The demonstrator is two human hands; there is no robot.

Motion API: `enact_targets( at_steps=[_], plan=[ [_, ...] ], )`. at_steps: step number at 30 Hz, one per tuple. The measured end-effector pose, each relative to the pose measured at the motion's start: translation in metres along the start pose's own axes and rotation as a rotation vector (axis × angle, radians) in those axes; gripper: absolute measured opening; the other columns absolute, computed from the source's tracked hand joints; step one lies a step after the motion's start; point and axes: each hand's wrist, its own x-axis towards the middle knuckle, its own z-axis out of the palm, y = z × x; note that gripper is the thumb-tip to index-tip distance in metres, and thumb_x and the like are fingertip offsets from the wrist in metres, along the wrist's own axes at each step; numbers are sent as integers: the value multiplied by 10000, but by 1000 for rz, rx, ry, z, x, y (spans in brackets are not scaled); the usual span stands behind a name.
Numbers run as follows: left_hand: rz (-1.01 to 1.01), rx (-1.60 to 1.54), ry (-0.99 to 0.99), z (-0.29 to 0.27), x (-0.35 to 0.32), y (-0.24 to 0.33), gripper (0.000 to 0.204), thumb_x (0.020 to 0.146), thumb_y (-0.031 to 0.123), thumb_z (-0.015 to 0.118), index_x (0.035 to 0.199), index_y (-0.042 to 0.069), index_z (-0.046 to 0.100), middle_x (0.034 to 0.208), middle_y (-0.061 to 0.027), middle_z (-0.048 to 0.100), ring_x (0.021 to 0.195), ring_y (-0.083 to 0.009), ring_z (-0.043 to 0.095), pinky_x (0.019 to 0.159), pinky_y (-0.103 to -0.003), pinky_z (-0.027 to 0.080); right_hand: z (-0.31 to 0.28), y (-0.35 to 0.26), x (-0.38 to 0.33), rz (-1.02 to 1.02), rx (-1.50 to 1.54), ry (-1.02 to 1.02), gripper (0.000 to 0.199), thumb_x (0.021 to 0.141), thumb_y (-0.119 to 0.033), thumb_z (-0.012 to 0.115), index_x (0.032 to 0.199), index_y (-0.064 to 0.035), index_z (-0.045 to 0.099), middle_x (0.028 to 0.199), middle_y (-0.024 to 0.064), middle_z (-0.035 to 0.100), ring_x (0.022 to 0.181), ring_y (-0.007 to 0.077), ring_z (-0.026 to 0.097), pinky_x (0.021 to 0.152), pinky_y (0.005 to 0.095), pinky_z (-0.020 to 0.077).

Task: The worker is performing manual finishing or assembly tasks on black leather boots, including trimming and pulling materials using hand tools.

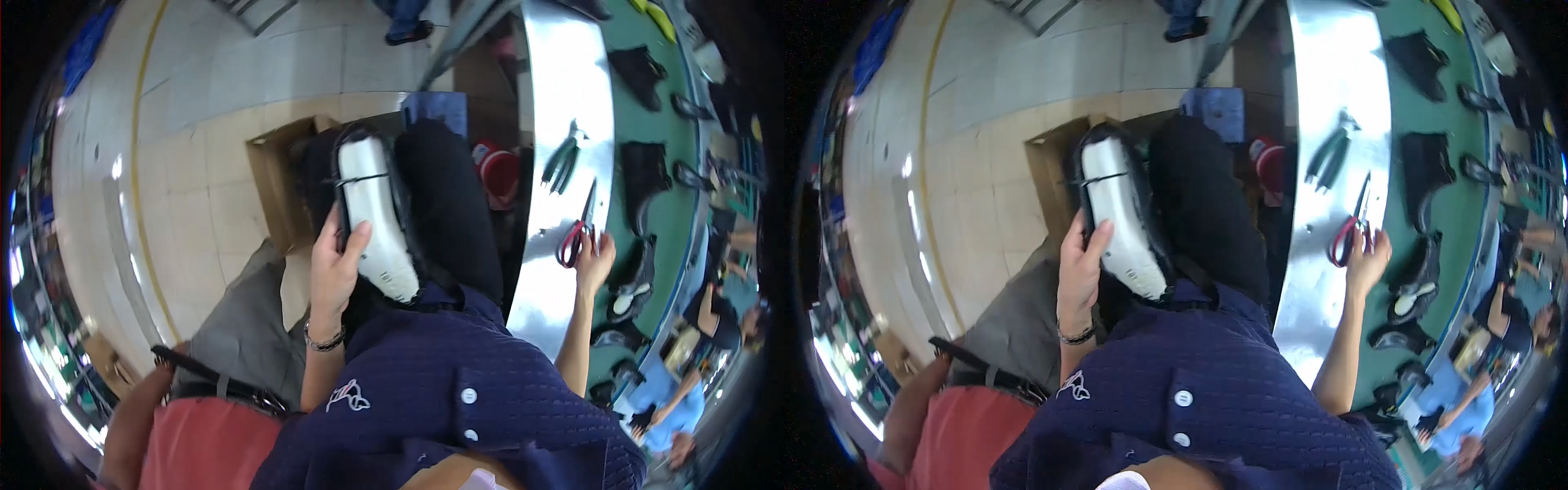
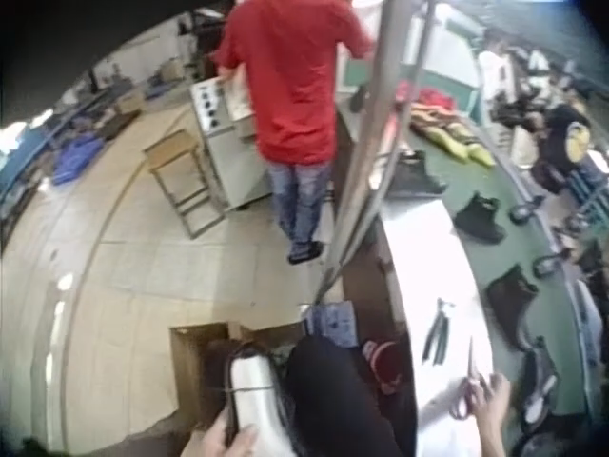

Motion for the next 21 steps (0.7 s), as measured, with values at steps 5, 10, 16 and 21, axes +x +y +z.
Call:
enact_targets(
  at_steps=[5,10,16,21],
  plan=[
    [35,85,86,-21,-16,-8,403,988,192,558,1312,-46,524,1132,-48,638,975,-82,583,889,-212,442,-13,15,-35,20,-45,-344,443,835,-205,719,1159,51,558,865,126,636,710,210,611,664,313,499],
    [-22,-171,-8,-28,-14,-12,391,1001,206,535,1293,-54,540,1125,-56,652,980,-72,584,883,-214,453,-54,-46,-43,552,989,-680,305,849,-89,633,1121,20,550,882,29,565,689,98,511,610,220,387],
    [92,-141,32,-6,-4,3,522,982,164,561,1419,-49,374,1226,-112,598,1030,-97,579,919,-220,438,-89,-184,-71,243,1047,-1434,990,609,-724,754,1224,11,509,788,-55,412,650,43,426,545,174,332],
    [124,-144,45,-3,11,-10,547,989,209,548,1429,-53,358,1320,-109,540,1163,-125,510,1007,-260,380,-76,-240,-85,235,928,-1782,694,854,-657,567,1113,-13,546,725,-47,432,579,42,457,502,177,390]
  ],
)
